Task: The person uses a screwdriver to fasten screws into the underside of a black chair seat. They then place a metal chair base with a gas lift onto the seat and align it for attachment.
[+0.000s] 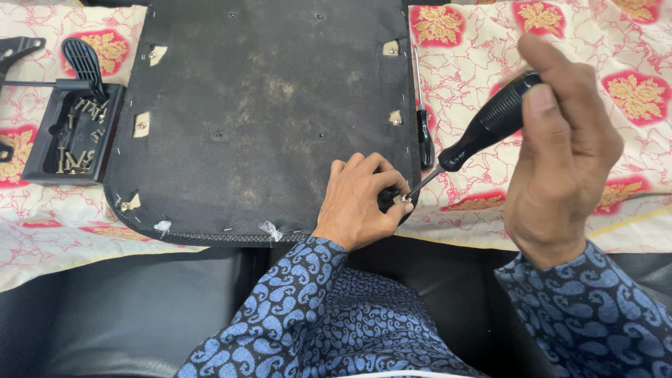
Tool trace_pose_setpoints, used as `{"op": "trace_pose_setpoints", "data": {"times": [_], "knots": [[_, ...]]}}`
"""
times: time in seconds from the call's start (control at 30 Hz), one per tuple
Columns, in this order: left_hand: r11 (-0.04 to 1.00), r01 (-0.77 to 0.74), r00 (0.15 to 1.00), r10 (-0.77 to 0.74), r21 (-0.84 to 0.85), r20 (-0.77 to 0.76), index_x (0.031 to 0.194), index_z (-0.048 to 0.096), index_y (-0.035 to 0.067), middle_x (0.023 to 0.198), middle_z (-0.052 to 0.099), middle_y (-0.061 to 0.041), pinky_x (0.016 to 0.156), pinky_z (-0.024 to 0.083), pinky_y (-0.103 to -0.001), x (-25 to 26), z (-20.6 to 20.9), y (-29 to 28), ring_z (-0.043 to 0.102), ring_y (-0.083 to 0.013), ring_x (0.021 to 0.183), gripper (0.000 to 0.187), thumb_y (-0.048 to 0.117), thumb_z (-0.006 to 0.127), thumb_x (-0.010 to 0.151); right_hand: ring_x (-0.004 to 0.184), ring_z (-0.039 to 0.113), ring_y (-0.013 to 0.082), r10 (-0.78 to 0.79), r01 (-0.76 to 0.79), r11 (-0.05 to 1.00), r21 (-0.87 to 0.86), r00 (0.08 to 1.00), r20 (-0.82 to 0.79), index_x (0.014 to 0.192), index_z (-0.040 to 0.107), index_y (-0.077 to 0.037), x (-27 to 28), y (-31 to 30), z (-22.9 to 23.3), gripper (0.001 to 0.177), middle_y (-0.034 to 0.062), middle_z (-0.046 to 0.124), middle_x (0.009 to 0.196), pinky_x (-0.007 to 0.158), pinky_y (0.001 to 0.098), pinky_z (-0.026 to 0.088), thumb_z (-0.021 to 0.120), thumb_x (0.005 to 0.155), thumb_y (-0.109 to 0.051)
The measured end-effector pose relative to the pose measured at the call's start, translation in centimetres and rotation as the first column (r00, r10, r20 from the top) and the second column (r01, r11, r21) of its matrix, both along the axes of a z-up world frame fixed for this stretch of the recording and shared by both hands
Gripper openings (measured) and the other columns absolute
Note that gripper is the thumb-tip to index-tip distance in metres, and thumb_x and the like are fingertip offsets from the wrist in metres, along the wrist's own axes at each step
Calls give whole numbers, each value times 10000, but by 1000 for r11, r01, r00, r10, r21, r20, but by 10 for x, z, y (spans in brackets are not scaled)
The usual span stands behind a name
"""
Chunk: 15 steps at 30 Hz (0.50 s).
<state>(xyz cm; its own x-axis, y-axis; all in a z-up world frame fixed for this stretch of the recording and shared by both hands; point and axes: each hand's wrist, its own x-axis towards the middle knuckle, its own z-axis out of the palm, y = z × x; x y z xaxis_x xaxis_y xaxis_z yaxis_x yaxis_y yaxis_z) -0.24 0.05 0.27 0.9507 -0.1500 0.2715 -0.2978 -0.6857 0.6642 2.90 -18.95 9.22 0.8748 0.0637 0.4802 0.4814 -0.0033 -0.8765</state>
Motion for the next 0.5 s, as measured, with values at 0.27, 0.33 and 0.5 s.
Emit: {"op": "trace_pose_setpoints", "data": {"times": [0.27,0.33,0.5], "knots": [[1000,-2,1000,2,-7,3,848,769,185,953,624,30,873,362,-389,0,0,0,547,-195,954,188,293,826,705,1132,629,135,-25,29,996,-88,999,44,1400,544,-19,-5,10,7,339,87,597,1321,1023,283,527,642,1076,-16],[1000,-2,1000,2,-7,12,851,768,183,956,621,27,877,361,-390,-1,1,0,544,-198,957,194,296,830,707,1008,550,102,-20,34,992,-125,993,112,1313,593,0,-4,8,7,233,57,549,1237,894,246,463,700,1106,10],[1000,2,1000,-2,-9,2,859,770,186,956,614,25,877,361,-391,-1,1,0,539,-199,957,224,330,842,703,931,472,72,-13,30,993,-115,989,145,1254,659,21,3,4,2,76,22,516,1107,852,198,387,633,1211,-36]]}}
